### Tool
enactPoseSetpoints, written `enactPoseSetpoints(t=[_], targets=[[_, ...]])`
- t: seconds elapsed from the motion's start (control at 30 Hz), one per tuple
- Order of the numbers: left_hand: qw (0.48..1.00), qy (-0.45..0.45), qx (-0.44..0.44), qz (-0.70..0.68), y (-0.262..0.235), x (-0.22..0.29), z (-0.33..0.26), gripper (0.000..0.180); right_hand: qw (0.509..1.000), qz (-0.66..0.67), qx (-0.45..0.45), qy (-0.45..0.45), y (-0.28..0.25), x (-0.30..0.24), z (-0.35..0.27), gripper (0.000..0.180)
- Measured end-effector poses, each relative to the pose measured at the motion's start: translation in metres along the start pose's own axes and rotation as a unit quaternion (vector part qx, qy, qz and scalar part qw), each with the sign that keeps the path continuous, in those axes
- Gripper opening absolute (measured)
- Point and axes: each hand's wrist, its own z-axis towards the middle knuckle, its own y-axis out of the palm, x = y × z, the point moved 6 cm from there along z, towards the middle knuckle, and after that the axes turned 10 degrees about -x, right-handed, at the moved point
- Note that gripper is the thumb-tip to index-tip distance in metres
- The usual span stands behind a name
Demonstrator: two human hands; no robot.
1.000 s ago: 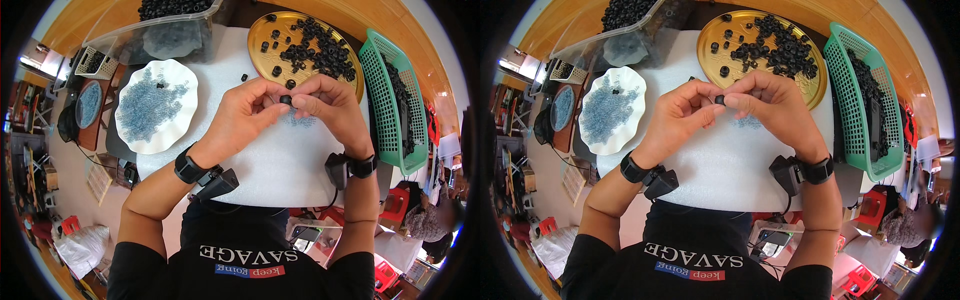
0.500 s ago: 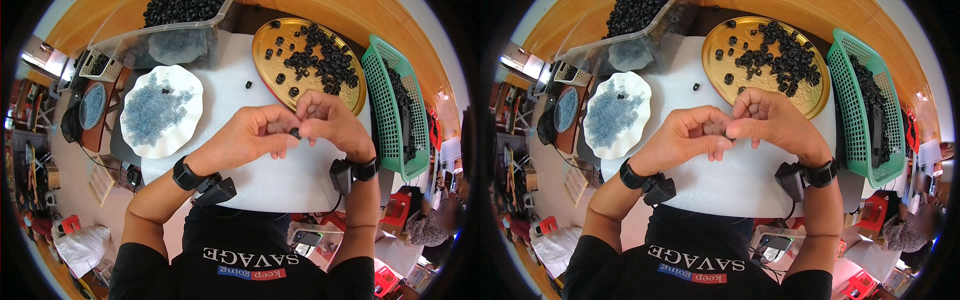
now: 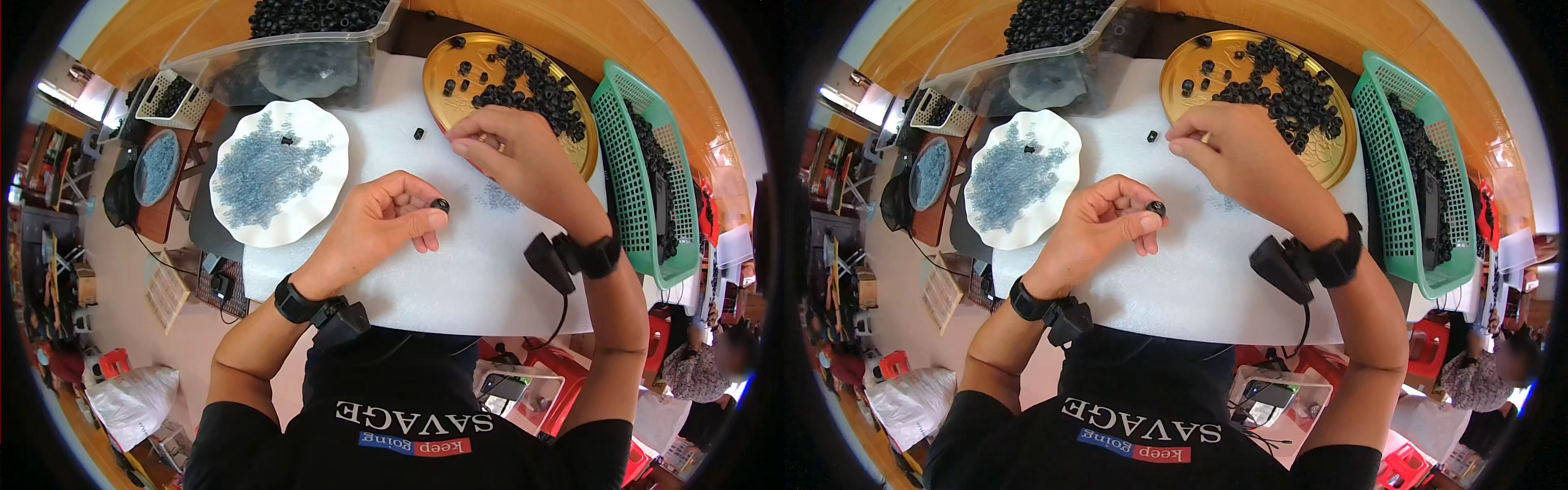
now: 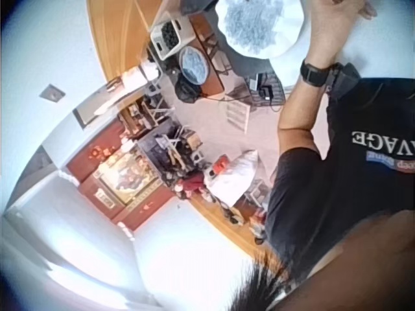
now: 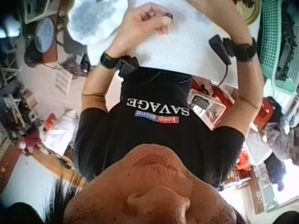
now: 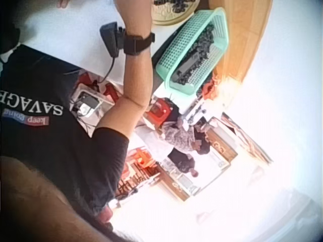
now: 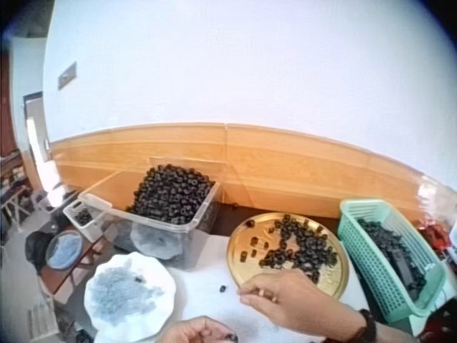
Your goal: Assembling small black plastic components by hand at a workstation.
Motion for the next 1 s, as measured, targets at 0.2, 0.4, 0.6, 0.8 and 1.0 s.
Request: enactPoseSetpoints(t=[0.2,0.4,0.6,0.8,1.0], targets=[[0.998,0.033,0.041,-0.022,-0.009,0.002,0.001,0.017,0.976,-0.197,0.024,-0.085,0.029,0.017,0.038,0.016],[0.997,0.037,0.055,-0.035,-0.015,0.001,-0.002,0.018,0.936,-0.346,-0.032,-0.057,0.05,0.009,0.05,0.011],[0.997,0.04,0.049,-0.036,-0.013,0.001,-0.001,0.019,0.941,-0.33,-0.028,-0.07,0.048,0.005,0.045,0.009],[0.998,0.043,0.052,-0.011,-0.014,0.001,0.0,0.019,0.925,-0.362,-0.029,-0.11,0.05,0.003,0.04,0.007],[0.998,0.042,0.056,0.005,-0.015,0.002,-0.001,0.019,0.932,-0.347,-0.028,-0.103,0.052,-0.001,0.037,0.012]])
